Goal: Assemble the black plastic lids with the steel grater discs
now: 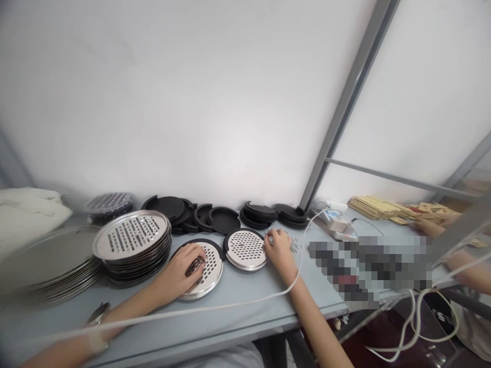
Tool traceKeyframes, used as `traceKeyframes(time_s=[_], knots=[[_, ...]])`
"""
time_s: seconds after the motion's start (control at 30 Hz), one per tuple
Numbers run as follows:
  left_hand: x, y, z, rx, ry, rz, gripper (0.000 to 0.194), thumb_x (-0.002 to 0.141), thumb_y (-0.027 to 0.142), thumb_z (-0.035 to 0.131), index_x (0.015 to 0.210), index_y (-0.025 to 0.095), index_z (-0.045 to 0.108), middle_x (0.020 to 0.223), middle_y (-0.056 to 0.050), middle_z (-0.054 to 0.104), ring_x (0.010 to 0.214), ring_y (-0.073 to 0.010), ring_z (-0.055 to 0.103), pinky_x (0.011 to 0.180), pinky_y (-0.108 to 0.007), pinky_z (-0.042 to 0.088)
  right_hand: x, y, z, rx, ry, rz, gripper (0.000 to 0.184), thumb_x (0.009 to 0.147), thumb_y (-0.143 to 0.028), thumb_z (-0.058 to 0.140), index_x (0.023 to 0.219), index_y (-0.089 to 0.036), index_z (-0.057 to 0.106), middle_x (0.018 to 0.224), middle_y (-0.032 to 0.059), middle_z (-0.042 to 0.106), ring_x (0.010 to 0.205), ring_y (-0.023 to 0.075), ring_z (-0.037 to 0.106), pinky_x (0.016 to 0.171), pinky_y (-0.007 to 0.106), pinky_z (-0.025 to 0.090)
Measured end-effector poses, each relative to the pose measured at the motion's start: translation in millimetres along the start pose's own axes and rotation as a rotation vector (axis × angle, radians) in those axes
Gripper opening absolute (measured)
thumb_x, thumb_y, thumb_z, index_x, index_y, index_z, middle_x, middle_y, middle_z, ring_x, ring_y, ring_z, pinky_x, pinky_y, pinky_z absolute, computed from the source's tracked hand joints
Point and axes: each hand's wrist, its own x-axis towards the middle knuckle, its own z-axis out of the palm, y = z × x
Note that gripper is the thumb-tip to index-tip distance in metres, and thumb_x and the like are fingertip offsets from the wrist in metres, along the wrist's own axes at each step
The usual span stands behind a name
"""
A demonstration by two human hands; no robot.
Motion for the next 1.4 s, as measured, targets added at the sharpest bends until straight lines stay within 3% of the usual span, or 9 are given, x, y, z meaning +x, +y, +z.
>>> traceKeyframes(time_s=[0.13, 0.4, 0.53, 0.7, 0.83, 0.93, 1.0, 1.2, 1.4], knots=[[1.9, -1.7, 2.2, -0.034, 0.003, -0.012, 0.011, 0.080, 0.012, 0.054, 0.085, 0.022, 0.053, 0.092, -0.002, 0.056, 0.092, -0.0202, 0.053, 0.083, -0.035, 0.043, 0.8, -2.6, -4.1, 0.038, -0.030, 0.003, 0.021, 0.085, -0.027, 0.039, 0.077, -0.018, 0.056, 0.083, 0.0078, 0.057, 0.079, 0.0214, 0.053, 0.072, 0.033, 0.034], [1.1, -2.4, 3.3, -0.071, 0.033, -0.049, 0.014, 0.079, 0.009, 0.051, 0.085, 0.021, 0.051, 0.093, -0.002, 0.054, 0.091, -0.0198, 0.051, 0.083, -0.035, 0.043, 1.6, -4.4, -7.0, 0.111, -0.059, 0.011, 0.020, 0.086, -0.028, 0.039, 0.076, -0.019, 0.054, 0.081, 0.0072, 0.056, 0.081, 0.0224, 0.054, 0.076, 0.035, 0.036], [0.1, -4.2, 5.9, -0.097, 0.054, -0.057, 0.010, 0.080, 0.011, 0.052, 0.082, 0.021, 0.051, 0.094, -0.003, 0.053, 0.094, -0.0208, 0.051, 0.087, -0.038, 0.042, 4.1, -13.2, -18.2, 0.186, 0.001, -0.046, 0.017, 0.088, -0.027, 0.041, 0.081, -0.019, 0.054, 0.085, 0.0073, 0.057, 0.085, 0.0235, 0.054, 0.079, 0.037, 0.036], [1.9, -4.0, 5.2, -0.165, 0.068, -0.046, 0.008, 0.084, 0.013, 0.053, 0.080, 0.020, 0.054, 0.093, -0.004, 0.054, 0.095, -0.0208, 0.052, 0.087, -0.038, 0.043, -5.1, -62.9, -41.5, 0.368, 0.066, -0.198, 0.014, 0.092, -0.024, 0.039, 0.089, -0.022, 0.052, 0.089, 0.0072, 0.057, 0.089, 0.0239, 0.053, 0.083, 0.038, 0.038], [3.6, 0.8, 0.4, -0.240, 0.071, -0.021, 0.007, 0.086, 0.016, 0.056, 0.082, 0.020, 0.060, 0.091, -0.003, 0.055, 0.092, -0.0182, 0.055, 0.085, -0.033, 0.044, -34.0, -118.7, -41.7, 0.607, -0.143, -0.397, 0.015, 0.092, -0.020, 0.042, 0.103, -0.022, 0.051, 0.093, 0.0076, 0.057, 0.091, 0.0225, 0.054, 0.081, 0.037, 0.044], [4.4, 6.3, -4.0, -0.308, 0.083, -0.028, 0.007, 0.085, 0.017, 0.059, 0.080, 0.020, 0.062, 0.091, -0.002, 0.054, 0.089, -0.0162, 0.056, 0.083, -0.030, 0.046, -53.9, -143.0, -36.3, 0.741, -0.320, -0.427, 0.045, 0.088, -0.026, 0.053, 0.129, -0.021, 0.037, 0.113, 0.0113, 0.054, 0.102, 0.0238, 0.053, 0.085, 0.037, 0.047], [4.6, 9.6, -6.4, -0.376, 0.071, -0.041, 0.007, 0.085, 0.019, 0.062, 0.078, 0.020, 0.064, 0.092, -0.002, 0.053, 0.091, -0.0168, 0.056, 0.085, -0.031, 0.046, -59.8, -146.4, -34.3, 0.808, -0.387, -0.392, 0.050, 0.089, -0.025, 0.052, 0.134, -0.023, 0.032, 0.118, 0.0103, 0.053, 0.105, 0.0224, 0.053, 0.087, 0.035, 0.047], [4.0, 10.9, -5.6, -0.416, 0.050, -0.009, 0.007, 0.083, 0.023, 0.066, 0.076, 0.021, 0.066, 0.093, -0.002, 0.054, 0.091, -0.0173, 0.056, 0.086, -0.032, 0.045, -57.3, -133.6, -31.3, 0.795, -0.384, -0.349, 0.010, 0.094, -0.022, 0.043, 0.103, -0.023, 0.047, 0.091, 0.0030, 0.058, 0.084, 0.0169, 0.057, 0.076, 0.029, 0.046], [2.8, 10.8, -4.8, -0.339, 0.010, 0.017, 0.010, 0.086, 0.028, 0.062, 0.084, 0.019, 0.059, 0.094, -0.003, 0.055, 0.089, -0.0169, 0.055, 0.081, -0.030, 0.046, -62.0, -133.4, -27.0, 0.693, -0.317, -0.437, 0.006, 0.092, -0.018, 0.042, 0.089, -0.021, 0.046, 0.081, 0.0021, 0.053, 0.075, 0.0162, 0.051, 0.069, 0.028, 0.041]])
